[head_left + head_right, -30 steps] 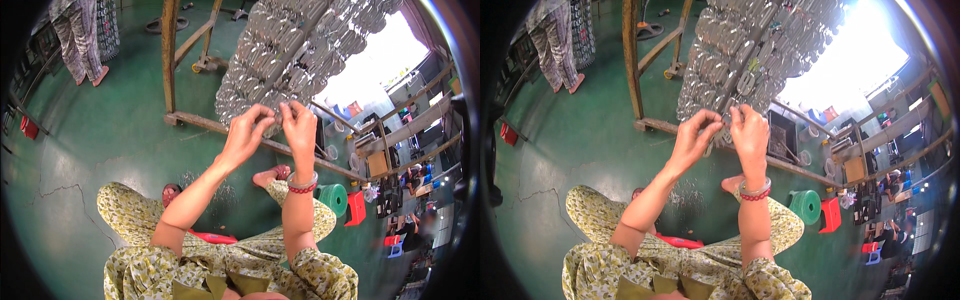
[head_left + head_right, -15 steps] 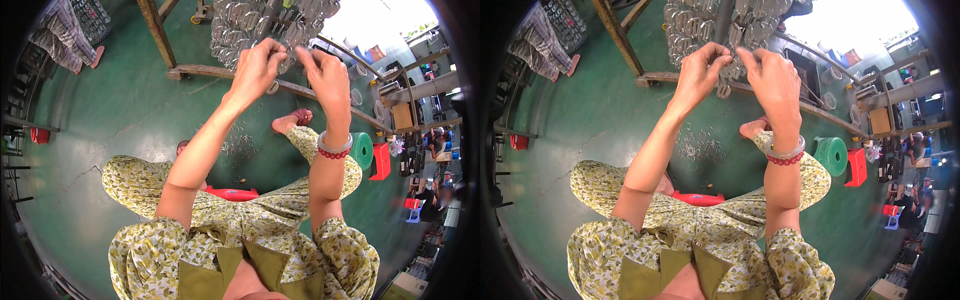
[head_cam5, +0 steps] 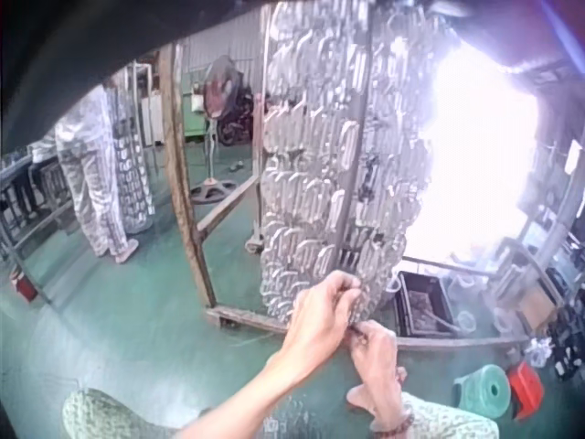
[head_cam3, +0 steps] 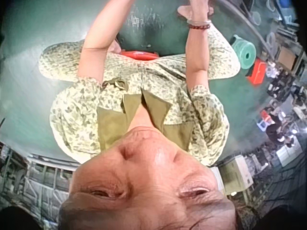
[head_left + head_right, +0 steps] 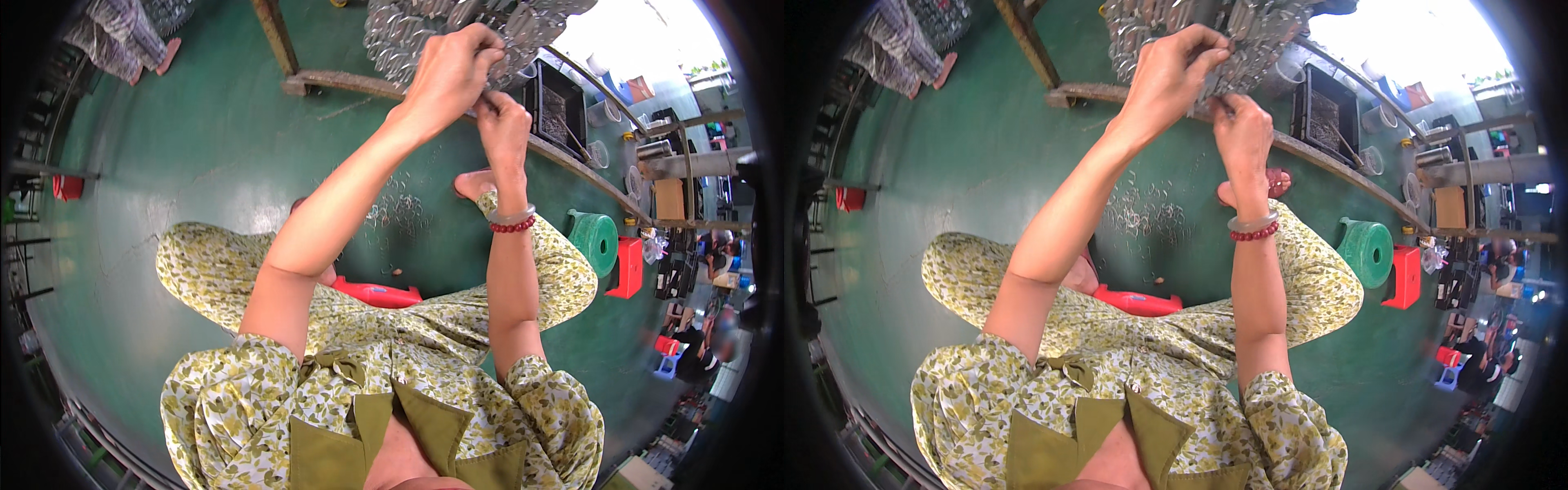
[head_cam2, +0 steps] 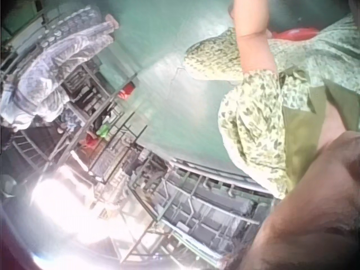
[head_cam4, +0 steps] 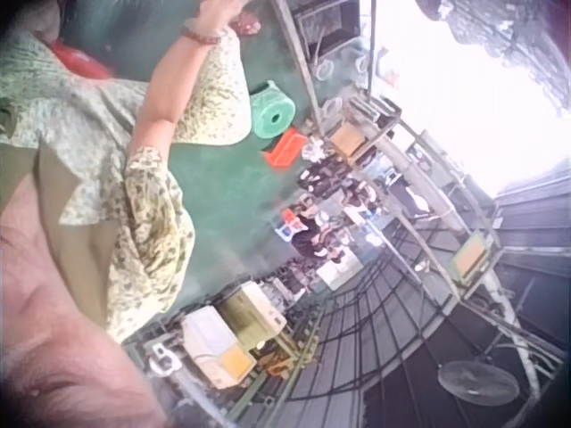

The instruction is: The person sits on a low stool and repeatedly picks up small metal clips from the floor, then attaches them to a hanging rack of metal components. The person continues this repetitive assembly process throughout the clip.

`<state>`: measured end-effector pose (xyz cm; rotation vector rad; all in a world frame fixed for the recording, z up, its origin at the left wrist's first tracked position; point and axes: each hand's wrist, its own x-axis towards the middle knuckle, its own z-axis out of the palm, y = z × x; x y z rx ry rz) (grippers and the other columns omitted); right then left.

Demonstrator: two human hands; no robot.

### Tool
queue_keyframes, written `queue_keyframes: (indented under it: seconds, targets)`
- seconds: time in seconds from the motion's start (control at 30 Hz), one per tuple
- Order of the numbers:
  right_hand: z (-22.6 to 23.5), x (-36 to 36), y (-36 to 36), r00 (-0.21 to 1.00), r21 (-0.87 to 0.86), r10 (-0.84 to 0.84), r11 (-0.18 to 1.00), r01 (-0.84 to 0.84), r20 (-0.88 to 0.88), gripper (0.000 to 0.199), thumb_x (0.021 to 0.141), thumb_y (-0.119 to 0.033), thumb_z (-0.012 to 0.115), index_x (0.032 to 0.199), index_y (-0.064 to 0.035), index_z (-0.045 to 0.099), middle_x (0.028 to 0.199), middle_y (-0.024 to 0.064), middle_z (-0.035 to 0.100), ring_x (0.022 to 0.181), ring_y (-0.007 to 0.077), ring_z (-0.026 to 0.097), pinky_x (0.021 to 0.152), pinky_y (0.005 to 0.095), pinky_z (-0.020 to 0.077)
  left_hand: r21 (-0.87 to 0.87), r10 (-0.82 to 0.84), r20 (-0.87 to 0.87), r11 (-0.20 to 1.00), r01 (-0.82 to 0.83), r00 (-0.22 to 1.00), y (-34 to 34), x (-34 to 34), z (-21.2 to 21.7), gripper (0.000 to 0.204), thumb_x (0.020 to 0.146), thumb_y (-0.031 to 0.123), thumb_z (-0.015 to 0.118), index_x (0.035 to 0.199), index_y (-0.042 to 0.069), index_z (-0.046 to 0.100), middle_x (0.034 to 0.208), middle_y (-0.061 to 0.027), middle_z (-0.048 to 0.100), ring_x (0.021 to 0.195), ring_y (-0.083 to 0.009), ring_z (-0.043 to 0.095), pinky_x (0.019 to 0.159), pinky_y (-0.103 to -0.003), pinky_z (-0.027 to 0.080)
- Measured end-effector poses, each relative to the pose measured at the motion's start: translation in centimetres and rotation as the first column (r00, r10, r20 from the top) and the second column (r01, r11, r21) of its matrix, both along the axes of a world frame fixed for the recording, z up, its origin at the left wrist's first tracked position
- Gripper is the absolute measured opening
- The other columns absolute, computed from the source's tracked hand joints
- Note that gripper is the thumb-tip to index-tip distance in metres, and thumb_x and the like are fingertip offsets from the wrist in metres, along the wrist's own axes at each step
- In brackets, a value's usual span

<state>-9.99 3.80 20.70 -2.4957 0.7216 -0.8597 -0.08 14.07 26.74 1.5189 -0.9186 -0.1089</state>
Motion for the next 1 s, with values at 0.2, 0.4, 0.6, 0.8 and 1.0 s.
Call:
queue_keyframes:
  seconds: [0.2,0.4,0.6,0.8,1.0]
  targets:
    - [-1.9,0.6,-1.6,0.996,-0.138,-0.054,0.989,0.044,-0.069,0.025,0.086,-0.027,0.066,0.09,-0.0033,0.071,0.074,0.02,0.065,0.069,0.0377,0.065,0.064,0.0422,0.0497,-0.155,0.089,0.23,0.986,-0.054,0.969,5.4,-0.8,0.7,0.023,0.084,0.015,0.067,0.104,0.004,0.068,0.088,-0.013,0.071,0.072,-0.0251,0.067,0.067,-0.034,0.051]
    - [-1.3,0.1,-3.0,0.993,-0.131,-0.05,0.991,0.036,-0.104,0.023,0.085,-0.024,0.069,0.087,-0.0009,0.07,0.062,0.0118,0.064,0.055,0.0161,0.06,0.056,0.0308,0.0469,-0.411,0.087,-0.091,0.904,-0.117,0.992,12.4,3.6,2.2,0.014,0.088,0.004,0.065,0.098,-0.004,0.069,0.081,-0.0071,0.071,0.074,-0.0087,0.065,0.066,-0.021,0.051]
    - [-1.5,0.7,-3.9,0.99,-0.015,-0.032,0.999,0.031,-0.14,0.026,0.088,-0.024,0.068,0.081,0.0013,0.068,0.061,0.0029,0.062,0.053,0.005,0.048,0.05,0.0248,0.0396,-0.574,0.048,-0.356,0.777,-0.259,0.933,16.0,8.1,-1.6,0.019,0.09,0.01,0.065,0.103,-0.004,0.068,0.083,-0.009,0.071,0.074,-0.0111,0.066,0.068,-0.022,0.052]
    - [-1.2,-0.1,-3.6,0.986,-0.159,-0.018,0.987,-0.009,-0.164,0.028,0.09,-0.026,0.064,0.086,0.0019,0.065,0.069,0.0099,0.064,0.062,0.012,0.051,0.061,0.0305,0.0454,-0.441,0.267,-0.406,0.78,-0.443,0.874,18.3,10.4,-4.0,0.021,0.089,0.015,0.067,0.101,-0.001,0.068,0.082,-0.0073,0.07,0.072,-0.0097,0.063,0.065,-0.021,0.05]
    - [-1.7,2.1,-0.9,0.989,-0.129,-0.075,0.99,0.059,-0.124,0.029,0.091,-0.029,0.064,0.092,0.0002,0.067,0.067,0.0081,0.064,0.06,0.0114,0.055,0.059,0.0268,0.0455,0.323,0.242,-0.34,0.938,-0.129,0.909,19.0,17.7,-17.5,0.014,0.082,0.016,0.073,0.085,0.002,0.071,0.073,-0.0027,0.066,0.062,-0.0104,0.054,0.055,-0.022,0.038]
